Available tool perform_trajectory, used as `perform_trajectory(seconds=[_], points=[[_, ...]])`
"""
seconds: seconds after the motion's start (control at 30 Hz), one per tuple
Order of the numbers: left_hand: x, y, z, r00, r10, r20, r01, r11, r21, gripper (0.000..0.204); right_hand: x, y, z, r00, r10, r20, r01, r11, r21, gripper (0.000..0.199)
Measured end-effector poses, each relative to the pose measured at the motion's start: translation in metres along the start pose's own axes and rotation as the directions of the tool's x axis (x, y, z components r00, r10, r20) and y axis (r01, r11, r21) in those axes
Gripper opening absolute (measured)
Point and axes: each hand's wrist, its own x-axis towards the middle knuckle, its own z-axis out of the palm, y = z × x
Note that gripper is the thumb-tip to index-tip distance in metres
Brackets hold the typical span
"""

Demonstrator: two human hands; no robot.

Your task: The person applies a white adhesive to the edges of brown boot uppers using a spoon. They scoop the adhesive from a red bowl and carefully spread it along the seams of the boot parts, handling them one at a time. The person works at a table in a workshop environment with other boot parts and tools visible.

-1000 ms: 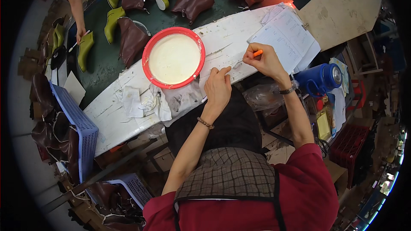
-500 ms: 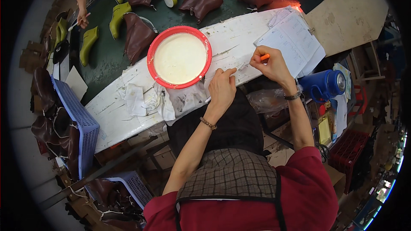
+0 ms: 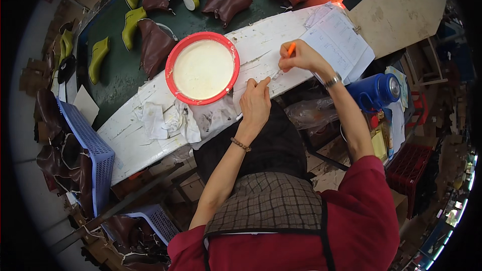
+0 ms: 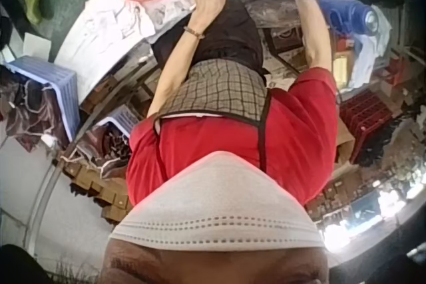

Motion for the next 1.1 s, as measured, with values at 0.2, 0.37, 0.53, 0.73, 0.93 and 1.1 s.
perform_trajectory(seconds=[0.2, 0.37, 0.53, 0.73, 0.93, 1.1], points=[[-0.001, -0.001, 0.002, 1.000, 0.017, -0.004, -0.017, 1.000, 0.018, 0.027, 0.042, -0.026, -0.013, 0.939, 0.307, 0.156, -0.301, 0.952, -0.060, 0.030], [0.005, -0.006, -0.003, 0.999, -0.044, 0.027, 0.044, 0.999, -0.013, 0.026, 0.019, -0.040, -0.006, 0.924, 0.288, 0.253, -0.275, 0.958, -0.085, 0.030], [0.007, -0.002, -0.008, 0.996, -0.067, 0.055, 0.069, 0.997, -0.034, 0.026, -0.020, -0.029, -0.011, 0.998, 0.056, 0.015, -0.054, 0.993, -0.102, 0.026], [0.009, -0.006, -0.007, 0.996, -0.081, 0.048, 0.082, 0.996, -0.028, 0.028, -0.029, -0.020, 0.022, 0.962, -0.240, -0.128, 0.206, 0.951, -0.230, 0.022], [0.011, -0.006, -0.008, 0.994, -0.094, 0.056, 0.097, 0.994, -0.045, 0.026, -0.027, -0.022, 0.030, 0.954, -0.290, -0.083, 0.248, 0.911, -0.330, 0.021], [0.011, -0.007, -0.008, 0.994, -0.097, 0.059, 0.099, 0.994, -0.038, 0.026, -0.029, -0.026, 0.032, 0.942, -0.330, -0.065, 0.281, 0.879, -0.385, 0.021]])
